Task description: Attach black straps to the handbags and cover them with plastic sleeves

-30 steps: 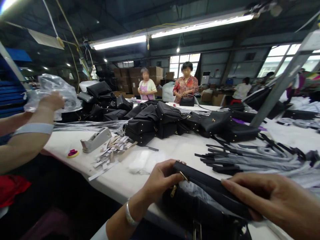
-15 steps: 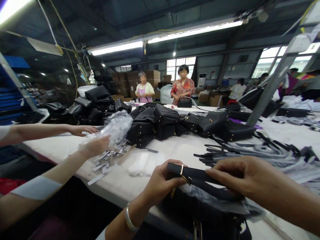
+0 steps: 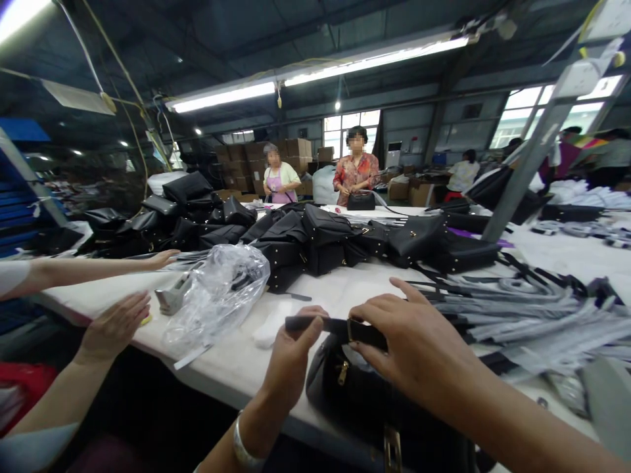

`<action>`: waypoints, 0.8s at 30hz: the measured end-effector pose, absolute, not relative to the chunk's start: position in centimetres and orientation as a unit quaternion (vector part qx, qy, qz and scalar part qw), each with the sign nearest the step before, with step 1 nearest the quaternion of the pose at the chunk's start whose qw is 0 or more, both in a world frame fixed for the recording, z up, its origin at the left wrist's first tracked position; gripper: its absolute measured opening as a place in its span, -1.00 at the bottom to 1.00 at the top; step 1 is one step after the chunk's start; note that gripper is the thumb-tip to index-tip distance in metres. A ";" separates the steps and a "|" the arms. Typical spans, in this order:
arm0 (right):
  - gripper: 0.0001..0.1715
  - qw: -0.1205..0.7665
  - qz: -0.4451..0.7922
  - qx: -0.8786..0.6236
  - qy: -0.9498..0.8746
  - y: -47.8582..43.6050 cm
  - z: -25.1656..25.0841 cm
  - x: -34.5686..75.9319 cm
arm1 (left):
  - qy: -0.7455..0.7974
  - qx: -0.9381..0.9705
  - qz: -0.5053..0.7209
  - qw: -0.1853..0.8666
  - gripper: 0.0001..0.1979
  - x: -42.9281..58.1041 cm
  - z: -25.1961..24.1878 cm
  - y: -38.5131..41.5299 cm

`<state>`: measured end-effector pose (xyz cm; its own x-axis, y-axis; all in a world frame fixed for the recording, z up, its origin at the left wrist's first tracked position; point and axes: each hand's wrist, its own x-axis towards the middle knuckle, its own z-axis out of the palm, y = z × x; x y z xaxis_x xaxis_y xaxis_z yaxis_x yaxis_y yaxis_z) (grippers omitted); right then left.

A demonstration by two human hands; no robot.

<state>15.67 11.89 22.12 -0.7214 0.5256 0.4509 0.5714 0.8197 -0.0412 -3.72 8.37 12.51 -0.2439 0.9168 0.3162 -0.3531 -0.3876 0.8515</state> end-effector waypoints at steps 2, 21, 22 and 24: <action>-0.74 0.209 -0.038 -0.307 -0.928 12.5 22.3 16.3 | 0.355 0.346 0.746 0.444 -0.75 -6.0 11.4 8.8; -0.73 0.194 0.201 -0.325 -0.903 14.3 21.9 17.0 | 0.469 0.640 0.534 0.291 -0.66 -8.0 7.6 7.5; -0.71 0.195 0.196 -0.334 -0.901 14.4 21.8 17.4 | 0.450 0.651 0.529 0.306 -0.63 -7.4 8.1 7.7; -0.66 0.193 0.187 -0.356 -0.895 14.6 21.4 18.3 | 0.434 0.655 0.529 0.321 -0.57 -6.5 8.4 7.9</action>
